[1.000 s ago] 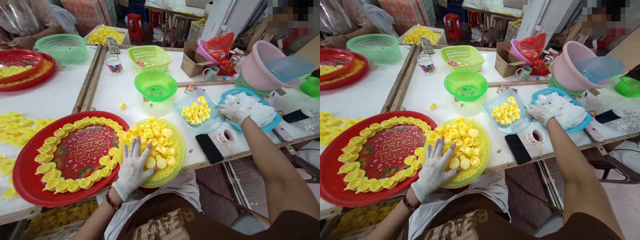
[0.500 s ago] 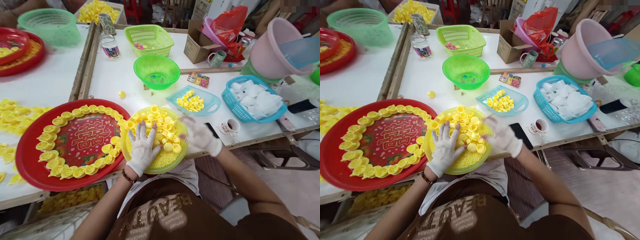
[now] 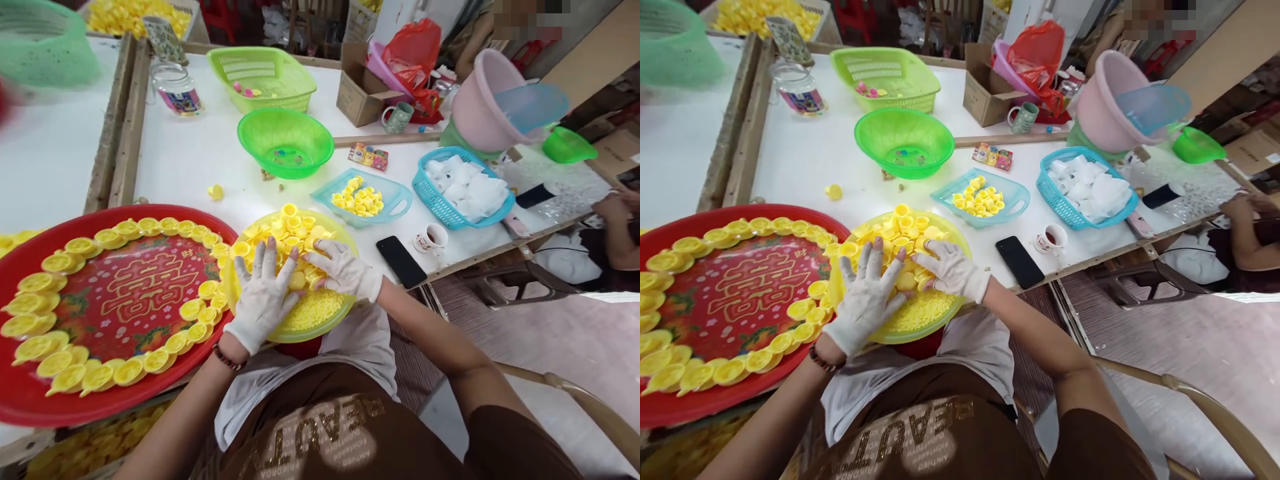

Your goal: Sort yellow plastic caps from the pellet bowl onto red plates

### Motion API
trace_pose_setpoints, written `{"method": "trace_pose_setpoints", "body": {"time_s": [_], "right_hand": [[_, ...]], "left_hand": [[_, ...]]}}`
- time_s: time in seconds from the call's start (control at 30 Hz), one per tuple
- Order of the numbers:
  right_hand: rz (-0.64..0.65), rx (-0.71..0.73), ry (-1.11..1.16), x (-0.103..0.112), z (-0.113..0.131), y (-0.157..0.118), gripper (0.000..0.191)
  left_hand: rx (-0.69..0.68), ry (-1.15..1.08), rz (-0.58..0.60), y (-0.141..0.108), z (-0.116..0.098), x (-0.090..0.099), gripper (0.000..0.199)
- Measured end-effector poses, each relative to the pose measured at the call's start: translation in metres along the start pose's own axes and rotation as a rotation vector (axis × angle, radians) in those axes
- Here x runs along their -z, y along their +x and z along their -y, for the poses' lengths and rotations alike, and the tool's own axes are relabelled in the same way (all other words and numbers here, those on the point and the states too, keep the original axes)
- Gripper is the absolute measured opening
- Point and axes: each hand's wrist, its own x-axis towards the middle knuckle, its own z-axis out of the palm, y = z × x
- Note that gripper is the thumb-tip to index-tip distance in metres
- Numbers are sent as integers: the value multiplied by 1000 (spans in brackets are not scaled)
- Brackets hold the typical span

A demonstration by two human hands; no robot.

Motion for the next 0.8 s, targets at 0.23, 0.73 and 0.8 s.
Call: {"method": "trace_pose_setpoints", "body": {"time_s": [0.23, 0.73, 0.8], "right_hand": [[-457, -344, 286, 1, -50, -36, 45], [-132, -562, 137, -31, -146, 65, 17], [-123, -546, 129, -32, -146, 69, 19]], "left_hand": [[-155, -28, -341, -6, -2, 7, 63], [-289, -87, -393, -2, -25, 6, 30], [-273, -79, -383, -2, -25, 6, 29]]}}
